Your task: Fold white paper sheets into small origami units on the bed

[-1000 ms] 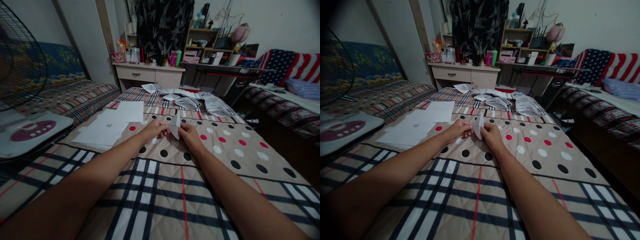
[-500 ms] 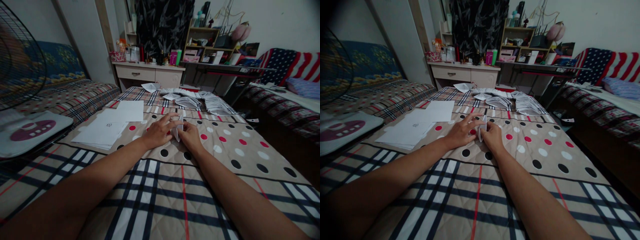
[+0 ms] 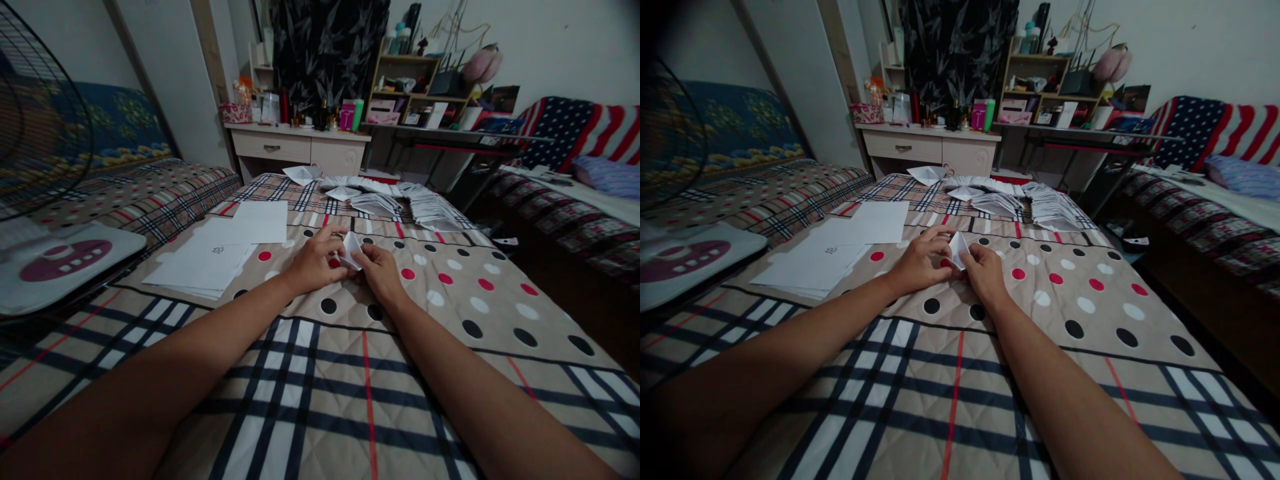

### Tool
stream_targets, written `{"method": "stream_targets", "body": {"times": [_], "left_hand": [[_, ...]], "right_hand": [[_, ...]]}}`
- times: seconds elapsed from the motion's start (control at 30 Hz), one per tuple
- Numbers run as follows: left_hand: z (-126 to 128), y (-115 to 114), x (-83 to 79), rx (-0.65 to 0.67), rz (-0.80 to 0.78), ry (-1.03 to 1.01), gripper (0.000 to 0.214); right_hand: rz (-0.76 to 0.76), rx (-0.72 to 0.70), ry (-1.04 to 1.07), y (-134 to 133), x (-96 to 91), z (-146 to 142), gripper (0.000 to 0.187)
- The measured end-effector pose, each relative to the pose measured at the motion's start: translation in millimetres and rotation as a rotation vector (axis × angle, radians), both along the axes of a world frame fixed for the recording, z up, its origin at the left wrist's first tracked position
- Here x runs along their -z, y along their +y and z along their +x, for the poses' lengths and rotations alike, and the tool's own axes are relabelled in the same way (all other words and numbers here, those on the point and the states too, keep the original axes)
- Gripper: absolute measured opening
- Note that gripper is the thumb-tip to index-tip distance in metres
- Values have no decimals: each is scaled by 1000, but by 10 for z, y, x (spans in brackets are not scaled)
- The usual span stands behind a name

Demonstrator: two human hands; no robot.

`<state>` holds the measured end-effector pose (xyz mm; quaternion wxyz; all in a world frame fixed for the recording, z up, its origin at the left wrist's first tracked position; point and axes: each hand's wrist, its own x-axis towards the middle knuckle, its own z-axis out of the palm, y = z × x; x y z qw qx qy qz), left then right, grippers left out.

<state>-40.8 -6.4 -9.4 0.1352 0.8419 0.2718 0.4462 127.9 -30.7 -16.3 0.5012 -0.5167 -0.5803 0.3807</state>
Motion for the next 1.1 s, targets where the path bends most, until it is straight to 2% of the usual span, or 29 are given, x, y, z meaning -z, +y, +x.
{"method": "stream_targets", "body": {"times": [0.23,0.33,0.43,0.57,0.7,0.87,1.1], "left_hand": [[34,77,49,21,-282,-241,28],[35,92,60,16,-373,-245,28],[43,101,60,-2,-398,-272,27],[55,120,58,13,-432,-352,29],[53,131,59,9,-440,-388,25],[32,120,41,22,-307,-357,14],[29,99,18,23,-247,-342,5]], "right_hand": [[25,0,50,-9,12,2,52],[58,18,46,-6,16,13,52],[109,20,49,-3,9,16,48],[152,-7,73,15,19,12,37],[156,-49,97,38,43,17,32],[123,-77,81,28,45,18,32],[108,-104,36,6,40,-3,31]]}}
